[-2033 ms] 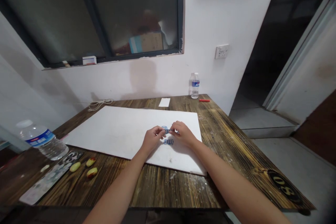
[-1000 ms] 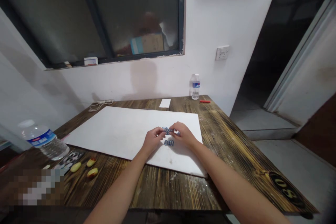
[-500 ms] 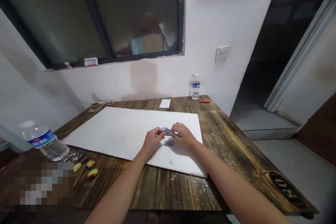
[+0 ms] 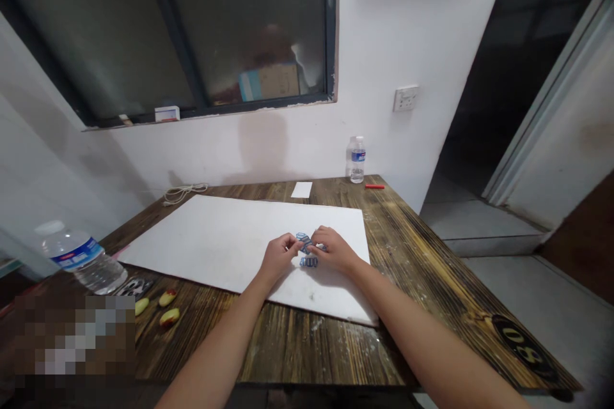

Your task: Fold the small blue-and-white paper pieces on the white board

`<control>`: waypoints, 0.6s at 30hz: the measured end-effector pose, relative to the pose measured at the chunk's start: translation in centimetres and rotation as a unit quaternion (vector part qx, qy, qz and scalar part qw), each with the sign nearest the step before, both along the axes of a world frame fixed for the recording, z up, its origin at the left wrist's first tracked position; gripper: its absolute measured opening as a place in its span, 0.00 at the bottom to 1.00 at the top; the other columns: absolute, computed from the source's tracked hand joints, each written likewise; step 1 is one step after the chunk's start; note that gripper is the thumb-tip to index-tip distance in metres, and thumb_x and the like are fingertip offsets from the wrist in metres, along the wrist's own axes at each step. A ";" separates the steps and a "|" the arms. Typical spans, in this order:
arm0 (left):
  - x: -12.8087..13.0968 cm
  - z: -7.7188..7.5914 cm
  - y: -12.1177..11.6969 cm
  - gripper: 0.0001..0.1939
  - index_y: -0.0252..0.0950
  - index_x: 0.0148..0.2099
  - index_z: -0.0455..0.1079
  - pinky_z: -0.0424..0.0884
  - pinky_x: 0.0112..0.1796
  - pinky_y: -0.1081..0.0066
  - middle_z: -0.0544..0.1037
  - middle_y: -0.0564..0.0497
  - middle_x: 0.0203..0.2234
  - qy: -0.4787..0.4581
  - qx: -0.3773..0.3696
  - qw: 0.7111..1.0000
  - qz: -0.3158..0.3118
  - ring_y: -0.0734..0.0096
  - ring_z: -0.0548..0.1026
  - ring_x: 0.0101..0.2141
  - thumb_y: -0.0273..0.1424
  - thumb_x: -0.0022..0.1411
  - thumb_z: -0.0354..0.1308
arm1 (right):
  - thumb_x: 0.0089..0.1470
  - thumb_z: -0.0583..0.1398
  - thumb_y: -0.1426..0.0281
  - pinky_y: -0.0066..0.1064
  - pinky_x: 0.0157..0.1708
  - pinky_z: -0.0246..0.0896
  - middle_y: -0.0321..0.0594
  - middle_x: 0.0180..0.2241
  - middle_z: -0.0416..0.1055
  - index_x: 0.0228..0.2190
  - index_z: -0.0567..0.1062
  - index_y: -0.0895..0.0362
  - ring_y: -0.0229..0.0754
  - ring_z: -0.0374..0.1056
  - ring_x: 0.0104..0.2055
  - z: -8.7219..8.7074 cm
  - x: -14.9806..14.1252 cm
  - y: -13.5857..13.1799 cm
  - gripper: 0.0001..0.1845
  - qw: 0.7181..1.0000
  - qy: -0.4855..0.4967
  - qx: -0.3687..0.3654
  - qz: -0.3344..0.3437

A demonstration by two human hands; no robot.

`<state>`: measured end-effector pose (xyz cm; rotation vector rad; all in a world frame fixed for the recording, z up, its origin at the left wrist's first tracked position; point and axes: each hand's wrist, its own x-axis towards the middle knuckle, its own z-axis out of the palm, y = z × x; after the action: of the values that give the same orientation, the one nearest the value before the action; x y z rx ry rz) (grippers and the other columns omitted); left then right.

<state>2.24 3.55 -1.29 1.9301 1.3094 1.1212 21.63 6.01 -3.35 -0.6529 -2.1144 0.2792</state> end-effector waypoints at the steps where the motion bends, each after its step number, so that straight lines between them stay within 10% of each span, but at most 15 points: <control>1: 0.0 -0.1 0.0 0.17 0.35 0.26 0.68 0.60 0.26 0.75 0.71 0.55 0.19 0.000 0.002 1.000 0.000 0.75 0.65 0.22 0.44 0.57 0.57 | 0.60 0.55 0.62 0.35 0.35 0.55 0.38 0.22 0.66 0.21 0.68 0.54 0.42 0.60 0.31 0.0 0.0 0.0 0.18 1.000 -0.001 0.000 0.005; 18: 0.4 -0.6 0.4 0.18 0.34 0.29 0.72 0.61 0.27 0.74 0.71 0.54 0.21 -0.044 -0.018 0.998 -0.032 0.73 0.66 0.25 0.46 0.52 0.62 | 0.61 0.54 0.57 0.35 0.34 0.58 0.41 0.25 0.71 0.25 0.76 0.54 0.42 0.64 0.31 0.2 0.0 0.3 0.20 0.998 0.052 -0.042 0.020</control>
<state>2.60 3.96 -1.88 1.8617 1.2033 1.1301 21.58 6.30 -3.15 -0.6321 -2.0273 0.4179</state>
